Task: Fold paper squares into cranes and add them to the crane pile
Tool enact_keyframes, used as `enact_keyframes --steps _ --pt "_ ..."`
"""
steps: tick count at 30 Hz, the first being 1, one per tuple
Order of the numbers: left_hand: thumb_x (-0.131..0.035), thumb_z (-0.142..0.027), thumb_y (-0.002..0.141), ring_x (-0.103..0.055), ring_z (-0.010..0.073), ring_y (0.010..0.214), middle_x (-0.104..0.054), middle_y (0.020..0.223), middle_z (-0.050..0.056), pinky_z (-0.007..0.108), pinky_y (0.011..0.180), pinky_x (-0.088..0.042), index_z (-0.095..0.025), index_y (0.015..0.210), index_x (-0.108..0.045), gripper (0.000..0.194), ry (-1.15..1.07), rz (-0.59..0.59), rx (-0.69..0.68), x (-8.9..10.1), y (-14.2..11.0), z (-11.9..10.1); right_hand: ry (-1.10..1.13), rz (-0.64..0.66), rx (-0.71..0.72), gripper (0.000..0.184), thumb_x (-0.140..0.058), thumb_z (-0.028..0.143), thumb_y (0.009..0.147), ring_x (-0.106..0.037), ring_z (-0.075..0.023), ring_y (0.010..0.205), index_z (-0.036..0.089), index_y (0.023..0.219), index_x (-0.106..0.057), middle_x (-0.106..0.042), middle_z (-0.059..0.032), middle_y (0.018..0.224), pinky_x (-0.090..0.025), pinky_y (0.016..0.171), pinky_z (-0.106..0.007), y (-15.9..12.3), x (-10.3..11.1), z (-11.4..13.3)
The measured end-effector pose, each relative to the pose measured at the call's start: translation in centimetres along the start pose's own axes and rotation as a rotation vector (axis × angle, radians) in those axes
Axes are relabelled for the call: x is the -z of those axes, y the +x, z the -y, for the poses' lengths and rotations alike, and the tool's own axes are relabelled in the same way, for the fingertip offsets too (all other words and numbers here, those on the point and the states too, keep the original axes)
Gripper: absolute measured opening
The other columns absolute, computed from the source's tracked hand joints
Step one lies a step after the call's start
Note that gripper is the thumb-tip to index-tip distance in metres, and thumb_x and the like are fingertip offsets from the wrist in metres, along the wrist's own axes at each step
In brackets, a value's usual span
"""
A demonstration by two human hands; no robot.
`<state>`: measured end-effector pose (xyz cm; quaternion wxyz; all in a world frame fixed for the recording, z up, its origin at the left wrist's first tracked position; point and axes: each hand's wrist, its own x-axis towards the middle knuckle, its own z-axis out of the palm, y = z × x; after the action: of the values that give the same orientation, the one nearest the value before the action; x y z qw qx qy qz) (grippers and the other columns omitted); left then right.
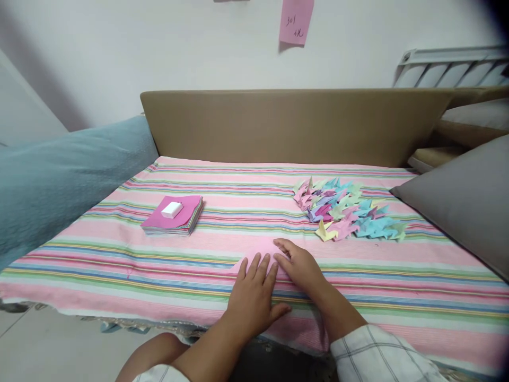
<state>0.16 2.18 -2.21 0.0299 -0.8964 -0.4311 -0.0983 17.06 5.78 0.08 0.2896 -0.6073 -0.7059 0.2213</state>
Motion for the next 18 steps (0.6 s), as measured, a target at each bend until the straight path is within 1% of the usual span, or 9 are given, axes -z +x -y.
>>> enact_keyframes --steps 2,5,7,9,10,11,13,15,18 --pt "-0.036 -0.070 0.078 -0.023 0.0318 0.136 -0.031 0.147 0.011 0.054 0.109 -0.016 -0.019 0.143 -0.026 0.082 -0.020 -0.001 0.004 0.0 -0.1 0.0 -0.035 0.029 0.072 0.033 -0.045 0.025 0.086 -0.057 -0.0171 0.105 0.022 0.115 -0.059 -0.063 -0.0048 0.115 -0.042 0.089 -0.029 0.1 -0.3 -0.1" --pt "-0.037 -0.072 0.076 -0.025 0.0311 0.136 -0.031 0.147 0.013 0.052 0.109 -0.017 -0.016 0.144 -0.023 0.088 -0.058 -0.008 0.025 0.1 0.0 -0.1 -0.118 0.067 0.089 0.032 -0.041 0.024 0.088 -0.057 -0.0173 0.103 0.022 0.113 -0.062 -0.063 -0.0055 0.110 -0.043 0.089 -0.029 0.3 -0.4 -0.2" --pt "-0.042 -0.075 0.071 -0.028 0.0317 0.134 -0.031 0.147 0.015 0.051 0.108 -0.020 -0.015 0.143 -0.023 0.096 -0.083 -0.013 0.052 0.5 0.2 0.0 -0.144 0.091 0.091 0.033 -0.040 0.025 0.089 -0.057 -0.0174 0.101 0.023 0.113 -0.062 -0.063 -0.0062 0.109 -0.043 0.088 -0.028 0.3 -0.4 -0.2" --pt "-0.047 -0.077 0.065 -0.034 0.0325 0.130 -0.031 0.146 0.016 0.050 0.104 -0.026 -0.014 0.142 -0.026 0.101 -0.105 -0.013 0.079 1.0 0.7 0.2 -0.153 0.110 0.097 0.034 -0.038 0.026 0.090 -0.057 -0.0175 0.100 0.023 0.114 -0.061 -0.062 -0.0069 0.108 -0.042 0.088 -0.028 0.4 -0.4 -0.2" --pt "-0.048 -0.077 0.065 -0.037 0.0325 0.127 -0.031 0.146 0.016 0.049 0.101 -0.030 -0.014 0.141 -0.029 0.099 -0.112 -0.012 0.096 1.3 1.1 0.3 -0.155 0.118 0.098 0.034 -0.037 0.026 0.091 -0.057 -0.0175 0.100 0.022 0.115 -0.061 -0.062 -0.0071 0.107 -0.042 0.088 -0.028 0.4 -0.5 -0.2" --pt "-0.048 -0.073 0.069 -0.040 0.0319 0.123 -0.032 0.146 0.016 0.048 0.098 -0.033 -0.014 0.139 -0.032 0.093 -0.114 -0.007 0.110 1.5 1.4 0.5 -0.155 0.126 0.097 0.035 -0.036 0.026 0.091 -0.057 -0.0174 0.099 0.022 0.115 -0.061 -0.062 -0.0072 0.107 -0.042 0.087 -0.028 0.4 -0.5 -0.2" --pt "-0.045 -0.061 0.079 -0.045 0.0300 0.117 -0.035 0.145 0.014 0.046 0.091 -0.038 -0.015 0.137 -0.037 0.074 -0.105 -0.005 0.145 1.8 2.0 0.7 -0.156 0.137 0.089 0.035 -0.036 0.026 0.091 -0.057 -0.0171 0.097 0.023 0.115 -0.061 -0.061 -0.0068 0.106 -0.043 0.085 -0.028 0.5 -0.5 -0.3" --pt "-0.042 -0.051 0.085 -0.047 0.0288 0.112 -0.039 0.143 0.011 0.044 0.087 -0.039 -0.018 0.137 -0.038 0.061 -0.093 -0.014 0.156 1.8 2.4 1.0 -0.159 0.143 0.084 0.035 -0.036 0.026 0.090 -0.057 -0.0169 0.096 0.024 0.114 -0.061 -0.061 -0.0063 0.106 -0.043 0.083 -0.027 0.5 -0.5 -0.3" --pt "-0.039 -0.047 0.087 -0.045 0.0292 0.111 -0.042 0.142 0.008 0.045 0.087 -0.038 -0.020 0.138 -0.036 0.058 -0.084 -0.017 0.134 1.4 2.5 1.1 -0.165 0.148 0.075 0.034 -0.035 0.027 0.091 -0.057 -0.0169 0.094 0.024 0.112 -0.062 -0.061 -0.0057 0.102 -0.043 0.081 -0.027 0.6 -0.5 -0.4"
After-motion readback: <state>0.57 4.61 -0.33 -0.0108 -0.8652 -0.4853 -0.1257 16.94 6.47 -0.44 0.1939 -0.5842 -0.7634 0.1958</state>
